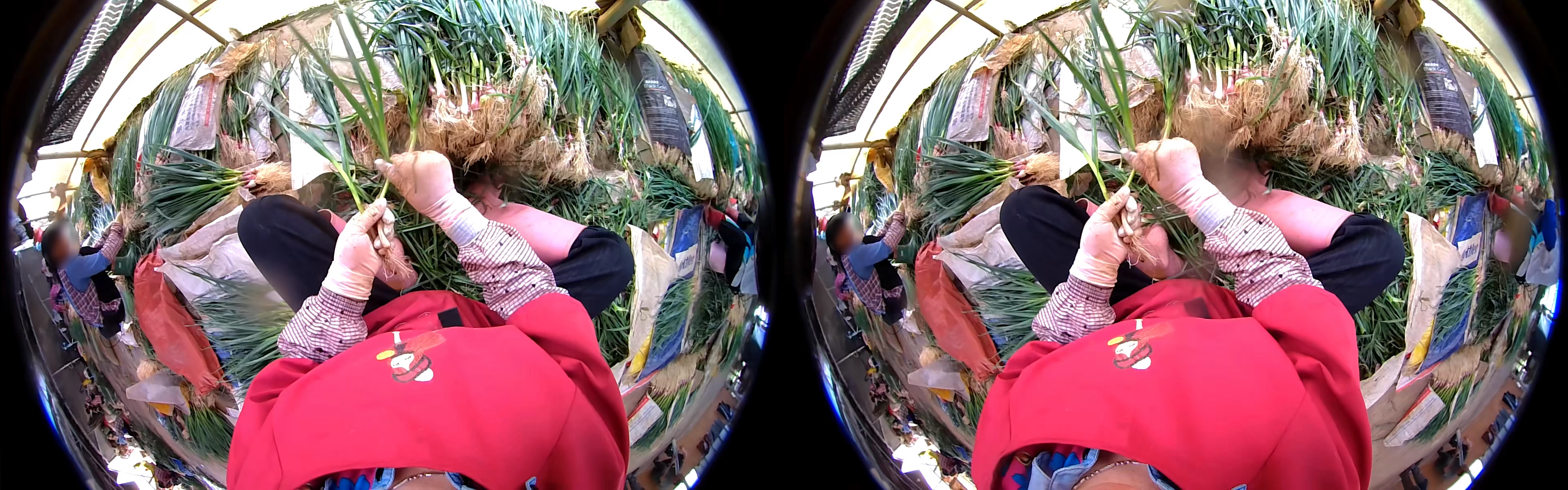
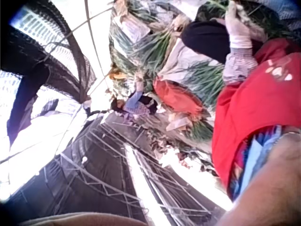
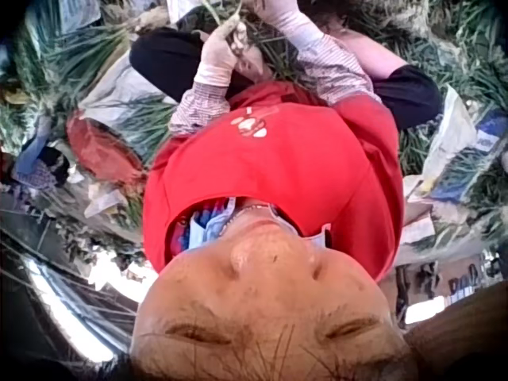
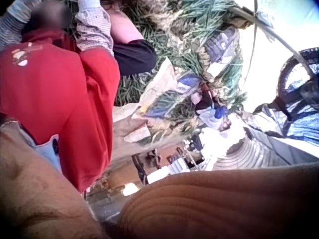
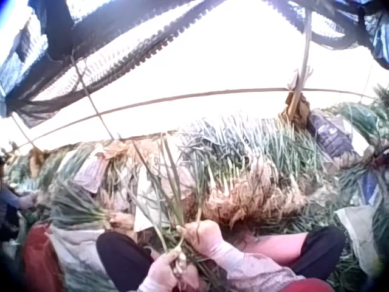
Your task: The person sits on the ground and sorts green onions by hand, separating individual stalks from a large pile and arranging them into bundles. The person repeatedly picks up bunches, pulls apart the roots, and places the sorted onions into a nearby sack.
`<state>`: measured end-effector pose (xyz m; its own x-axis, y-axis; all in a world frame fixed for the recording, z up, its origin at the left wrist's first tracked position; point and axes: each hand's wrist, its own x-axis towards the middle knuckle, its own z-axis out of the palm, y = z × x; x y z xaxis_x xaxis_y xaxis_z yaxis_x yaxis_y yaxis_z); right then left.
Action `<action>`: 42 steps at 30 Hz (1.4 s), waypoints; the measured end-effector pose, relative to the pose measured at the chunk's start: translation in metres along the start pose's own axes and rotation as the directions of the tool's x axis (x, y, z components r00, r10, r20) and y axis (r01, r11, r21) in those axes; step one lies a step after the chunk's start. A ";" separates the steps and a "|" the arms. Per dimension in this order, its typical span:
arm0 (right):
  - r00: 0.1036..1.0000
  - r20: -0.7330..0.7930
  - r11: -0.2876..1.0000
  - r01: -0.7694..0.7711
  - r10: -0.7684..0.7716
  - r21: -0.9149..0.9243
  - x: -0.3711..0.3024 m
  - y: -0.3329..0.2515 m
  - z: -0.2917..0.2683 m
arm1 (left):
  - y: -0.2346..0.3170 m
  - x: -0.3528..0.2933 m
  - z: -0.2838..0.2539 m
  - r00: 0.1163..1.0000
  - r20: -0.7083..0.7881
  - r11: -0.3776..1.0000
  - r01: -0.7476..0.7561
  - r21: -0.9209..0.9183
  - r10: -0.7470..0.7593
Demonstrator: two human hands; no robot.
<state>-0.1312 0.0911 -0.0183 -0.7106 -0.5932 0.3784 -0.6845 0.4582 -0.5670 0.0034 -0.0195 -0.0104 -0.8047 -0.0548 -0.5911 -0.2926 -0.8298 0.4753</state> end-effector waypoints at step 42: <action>0.792 0.369 0.812 -0.565 0.486 0.144 0.000 0.047 -0.031 | 0.050 -0.015 -0.014 0.908 0.293 0.954 -0.283 -0.098 0.300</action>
<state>-0.1691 0.1333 -0.0223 -0.8354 -0.4918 -0.2456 -0.1311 0.6122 -0.7798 0.0082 -0.0679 0.0133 -0.9696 -0.1357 -0.2037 -0.0008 -0.8304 0.5571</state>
